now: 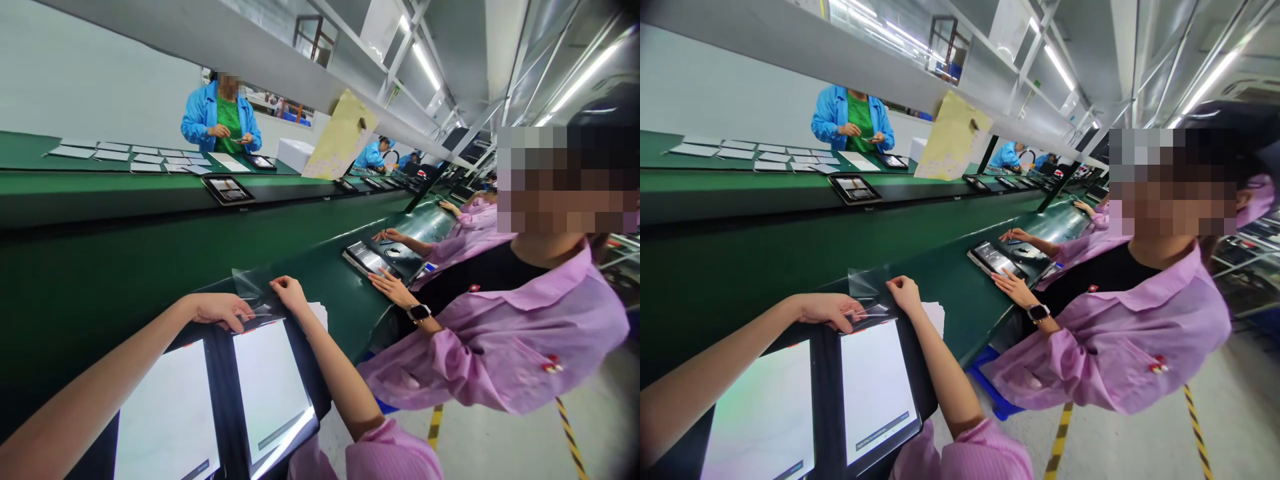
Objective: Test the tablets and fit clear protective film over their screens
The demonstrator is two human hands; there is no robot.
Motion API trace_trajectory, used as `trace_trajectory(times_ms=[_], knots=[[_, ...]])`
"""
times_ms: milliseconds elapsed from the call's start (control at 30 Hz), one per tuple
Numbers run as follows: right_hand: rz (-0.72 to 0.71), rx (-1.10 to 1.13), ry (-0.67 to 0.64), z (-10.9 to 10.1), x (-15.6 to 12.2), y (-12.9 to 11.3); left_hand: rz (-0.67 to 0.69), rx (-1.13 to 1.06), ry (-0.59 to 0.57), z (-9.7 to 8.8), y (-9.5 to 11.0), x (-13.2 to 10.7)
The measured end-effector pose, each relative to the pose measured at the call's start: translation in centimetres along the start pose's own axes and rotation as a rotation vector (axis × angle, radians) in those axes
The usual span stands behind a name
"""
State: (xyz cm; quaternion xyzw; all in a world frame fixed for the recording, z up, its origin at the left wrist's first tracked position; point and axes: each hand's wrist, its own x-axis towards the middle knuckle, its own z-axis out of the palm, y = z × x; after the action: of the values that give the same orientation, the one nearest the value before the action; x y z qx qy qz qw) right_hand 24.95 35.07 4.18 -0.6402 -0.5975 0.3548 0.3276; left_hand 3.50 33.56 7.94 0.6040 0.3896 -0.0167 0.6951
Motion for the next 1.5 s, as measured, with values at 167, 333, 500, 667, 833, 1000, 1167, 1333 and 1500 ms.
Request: trace_trajectory(times_ms=[167,333,500,667,833,1000,1167,1333,1500], knots=[[-0.013,0.053,0.146,-3.7,-9.0,2.3,-0.033,0.012,-0.009,0.3,0.4,0.0],[0.049,0.087,0.083,-5.8,-19.2,5.1,-0.063,0.018,-0.015,0.4,0.9,-1.1],[0.036,0.07,0.05,-5.2,-22.9,4.6,-0.04,0.02,0.018,0.3,0.9,-3.3],[0.163,0.195,-0.136,-4.9,-24.4,4.3,-0.019,-0.003,0.047,0.4,0.1,-4.4],[0.353,0.523,-0.226,-4.3,-26.3,4.7,-0.082,-0.103,-0.014,1.2,-0.4,-4.9],[0.551,0.716,-0.265,-3.7,-28.3,4.3,-0.133,-0.115,-0.073,1.3,-0.5,-4.9],[0.637,0.795,-0.243,-3.7,-28.8,2.6,-0.144,-0.115,-0.14,0.9,-0.3,-4.5],[0.677,0.698,-0.196,-3.9,-28.6,1.3,-0.197,-0.084,-0.156,0.7,-0.2,-4.3],[0.611,0.466,-0.162,-4.3,-28.8,2.1,-0.224,-0.061,-0.134,0.7,-0.4,-4.1]])
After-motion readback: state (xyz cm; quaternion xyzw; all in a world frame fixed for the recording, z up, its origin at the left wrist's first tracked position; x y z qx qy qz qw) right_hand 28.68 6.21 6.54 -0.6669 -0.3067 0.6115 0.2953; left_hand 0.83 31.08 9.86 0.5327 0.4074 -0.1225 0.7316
